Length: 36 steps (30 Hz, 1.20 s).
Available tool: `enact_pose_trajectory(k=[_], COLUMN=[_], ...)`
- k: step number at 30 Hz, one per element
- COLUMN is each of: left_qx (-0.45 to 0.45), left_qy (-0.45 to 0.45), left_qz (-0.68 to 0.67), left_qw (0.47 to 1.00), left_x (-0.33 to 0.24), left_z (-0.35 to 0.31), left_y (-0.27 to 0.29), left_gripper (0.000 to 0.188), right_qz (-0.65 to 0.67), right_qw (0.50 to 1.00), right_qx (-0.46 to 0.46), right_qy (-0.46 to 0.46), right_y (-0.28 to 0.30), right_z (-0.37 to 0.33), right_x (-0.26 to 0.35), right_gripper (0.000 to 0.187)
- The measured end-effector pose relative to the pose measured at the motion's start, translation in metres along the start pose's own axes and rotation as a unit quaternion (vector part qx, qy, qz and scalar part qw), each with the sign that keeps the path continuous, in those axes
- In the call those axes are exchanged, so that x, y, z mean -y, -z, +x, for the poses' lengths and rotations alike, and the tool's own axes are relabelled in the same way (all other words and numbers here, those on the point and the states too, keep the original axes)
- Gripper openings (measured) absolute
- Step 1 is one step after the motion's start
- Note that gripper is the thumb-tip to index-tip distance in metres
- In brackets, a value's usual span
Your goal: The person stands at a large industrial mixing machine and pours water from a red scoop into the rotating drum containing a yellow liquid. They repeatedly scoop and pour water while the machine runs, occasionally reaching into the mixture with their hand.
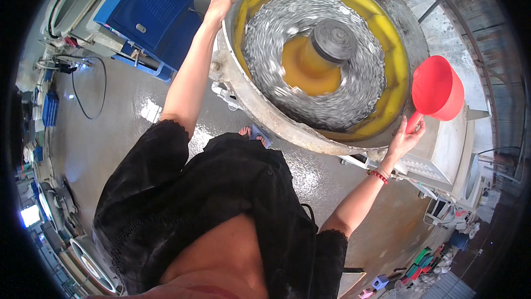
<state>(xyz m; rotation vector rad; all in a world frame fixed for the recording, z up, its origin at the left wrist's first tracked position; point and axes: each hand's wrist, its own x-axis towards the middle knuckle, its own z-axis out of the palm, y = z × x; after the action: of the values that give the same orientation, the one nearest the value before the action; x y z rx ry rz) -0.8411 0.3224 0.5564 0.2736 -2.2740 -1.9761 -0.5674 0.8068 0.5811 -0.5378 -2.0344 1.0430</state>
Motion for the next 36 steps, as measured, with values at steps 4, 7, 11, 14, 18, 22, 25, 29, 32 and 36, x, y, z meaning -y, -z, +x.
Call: enact_pose_trajectory(k=[4, 7, 11, 14, 18, 22, 25, 29, 32, 36], left_qx=[-0.039, -0.199, -0.078, 0.255, 0.391, 0.243, 0.097, 0.016, -0.024, -0.046], left_qy=[-0.022, -0.257, -0.483, -0.301, -0.216, -0.130, -0.176, -0.144, -0.128, -0.128], left_qz=[0.087, 0.277, 0.207, 0.011, -0.170, -0.317, -0.386, -0.390, -0.320, -0.203], left_qw=[0.995, 0.904, 0.847, 0.919, 0.878, 0.908, 0.900, 0.910, 0.938, 0.970], left_x=[0.010, -0.022, -0.077, -0.123, -0.123, -0.133, -0.117, -0.093, -0.074, -0.060], left_z=[0.010, -0.019, -0.056, -0.108, -0.156, -0.173, -0.151, -0.115, -0.092, -0.075], left_y=[-0.003, 0.000, -0.012, -0.036, -0.076, -0.061, -0.034, 0.036, 0.050, 0.018], left_gripper=[0.054, 0.041, 0.024, 0.040, 0.049, 0.037, 0.028, 0.021, 0.022, 0.033], right_qz=[0.006, 0.004, 0.106, 0.240, 0.301, 0.428, 0.291, 0.122, 0.173, 0.391], right_qw=[1.000, 1.000, 0.993, 0.965, 0.905, 0.781, 0.832, 0.839, 0.869, 0.863], right_qx=[-0.028, -0.008, 0.011, 0.087, 0.283, 0.451, 0.471, 0.528, 0.447, 0.237], right_qy=[0.006, -0.015, -0.057, -0.055, -0.104, -0.061, 0.041, 0.058, -0.122, -0.215], right_y=[0.003, 0.001, -0.005, -0.035, -0.102, -0.172, -0.190, -0.187, -0.190, -0.229], right_z=[0.000, -0.001, 0.013, 0.042, -0.008, -0.055, -0.073, -0.046, 0.022, 0.146], right_x=[-0.006, 0.011, 0.079, 0.122, 0.239, 0.253, 0.258, 0.224, 0.201, 0.192], right_gripper=[0.043, 0.038, 0.037, 0.031, 0.031, 0.026, 0.036, 0.045, 0.058, 0.061])
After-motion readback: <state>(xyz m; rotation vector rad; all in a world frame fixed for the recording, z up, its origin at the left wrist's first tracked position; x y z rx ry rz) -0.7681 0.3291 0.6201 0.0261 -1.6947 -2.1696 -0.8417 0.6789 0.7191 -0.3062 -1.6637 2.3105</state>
